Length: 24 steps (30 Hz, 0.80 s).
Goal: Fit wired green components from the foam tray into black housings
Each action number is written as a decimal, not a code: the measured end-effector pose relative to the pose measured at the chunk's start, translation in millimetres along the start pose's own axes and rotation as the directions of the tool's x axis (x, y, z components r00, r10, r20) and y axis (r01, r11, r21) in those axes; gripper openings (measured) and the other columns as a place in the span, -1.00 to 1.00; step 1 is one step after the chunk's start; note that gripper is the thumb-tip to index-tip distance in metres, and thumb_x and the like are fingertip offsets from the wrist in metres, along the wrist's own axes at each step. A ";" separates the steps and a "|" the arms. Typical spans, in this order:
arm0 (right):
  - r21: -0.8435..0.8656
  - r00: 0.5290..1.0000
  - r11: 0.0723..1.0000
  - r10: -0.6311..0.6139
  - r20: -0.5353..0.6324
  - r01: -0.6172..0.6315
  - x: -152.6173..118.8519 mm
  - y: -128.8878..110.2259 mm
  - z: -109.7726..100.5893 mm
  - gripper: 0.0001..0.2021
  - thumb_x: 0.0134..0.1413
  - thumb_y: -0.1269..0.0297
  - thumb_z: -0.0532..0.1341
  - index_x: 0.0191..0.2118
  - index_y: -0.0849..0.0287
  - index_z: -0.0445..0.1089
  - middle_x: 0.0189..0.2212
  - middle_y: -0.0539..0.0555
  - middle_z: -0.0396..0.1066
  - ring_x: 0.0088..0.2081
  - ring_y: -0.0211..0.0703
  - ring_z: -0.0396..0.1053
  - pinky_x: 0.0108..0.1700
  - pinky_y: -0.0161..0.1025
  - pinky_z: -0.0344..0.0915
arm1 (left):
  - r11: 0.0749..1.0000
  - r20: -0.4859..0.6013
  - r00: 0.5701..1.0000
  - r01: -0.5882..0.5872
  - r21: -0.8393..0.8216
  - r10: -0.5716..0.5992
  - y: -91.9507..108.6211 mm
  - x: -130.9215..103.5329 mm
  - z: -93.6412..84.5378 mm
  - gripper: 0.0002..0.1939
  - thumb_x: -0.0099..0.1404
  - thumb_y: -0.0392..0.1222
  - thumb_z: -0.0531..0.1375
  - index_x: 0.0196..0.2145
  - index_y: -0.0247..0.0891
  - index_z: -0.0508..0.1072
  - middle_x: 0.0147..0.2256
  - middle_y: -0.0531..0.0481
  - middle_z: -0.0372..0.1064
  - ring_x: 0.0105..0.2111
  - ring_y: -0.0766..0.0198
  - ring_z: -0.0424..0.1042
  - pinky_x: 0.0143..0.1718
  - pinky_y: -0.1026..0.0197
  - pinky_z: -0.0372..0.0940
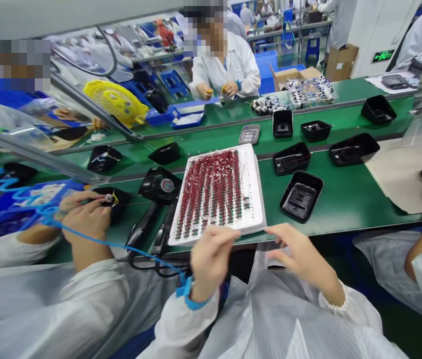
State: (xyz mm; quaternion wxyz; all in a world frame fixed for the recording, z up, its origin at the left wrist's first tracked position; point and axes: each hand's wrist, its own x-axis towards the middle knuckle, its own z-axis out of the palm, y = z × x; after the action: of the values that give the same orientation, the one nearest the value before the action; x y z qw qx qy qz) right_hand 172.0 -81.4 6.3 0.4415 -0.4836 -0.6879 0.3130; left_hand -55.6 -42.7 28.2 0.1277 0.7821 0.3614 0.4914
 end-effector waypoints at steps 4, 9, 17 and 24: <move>0.053 0.999 0.998 0.028 -0.015 -0.028 2.1 6.4 8.8 -0.74 0.32 0.10 0.18 -0.28 0.05 0.56 -0.38 0.07 0.58 -0.37 -0.02 0.54 -0.32 -0.13 0.51 | 0.976 0.214 0.975 -0.005 -0.220 0.053 27.6 -5.2 62.5 -0.71 0.52 -0.32 0.07 -0.03 -0.16 0.58 -0.30 -0.06 0.46 -0.24 0.20 0.46 -0.22 0.15 0.45; 0.139 0.921 0.944 0.324 -0.216 -0.299 -11.0 41.9 -4.5 -0.59 0.29 -0.07 0.19 -0.44 0.10 0.50 -0.57 0.04 0.50 -0.57 -0.13 0.43 -0.50 -0.23 0.39 | 0.985 0.247 0.969 0.038 -0.167 0.004 16.8 -15.2 103.1 -0.54 0.54 -0.20 0.08 0.34 -0.07 0.30 0.09 -0.20 0.32 0.12 0.08 0.37 0.07 0.01 0.46; 0.444 0.899 0.870 0.354 -0.256 -0.217 -5.2 62.5 7.0 -0.43 0.39 -0.26 -0.04 -0.18 0.05 0.55 0.11 0.23 0.53 0.24 0.06 0.43 0.26 0.10 0.40 | 0.934 0.356 0.922 0.252 -0.254 -0.151 3.4 -20.7 127.2 -0.52 0.52 -0.08 0.14 0.32 -0.18 0.24 0.09 -0.21 0.32 0.12 0.06 0.42 0.11 -0.01 0.47; 0.569 0.953 0.807 0.276 -0.126 -0.158 6.7 71.2 14.9 -0.54 0.40 -0.17 0.06 -0.13 -0.01 0.60 0.23 0.16 0.44 0.28 0.03 0.39 0.29 0.10 0.36 | 0.901 0.267 0.946 0.273 -0.337 -0.186 -7.2 -8.0 138.2 -0.80 0.57 -0.24 0.03 -0.13 -0.25 0.45 -0.25 -0.04 0.45 -0.24 0.27 0.50 -0.18 0.23 0.47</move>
State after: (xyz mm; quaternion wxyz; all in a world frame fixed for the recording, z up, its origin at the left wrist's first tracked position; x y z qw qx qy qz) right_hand 185.1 -51.3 -58.9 0.5910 -0.4404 -0.4594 0.4958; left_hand 58.2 -21.7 -48.2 0.3703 0.7468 0.3355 0.4388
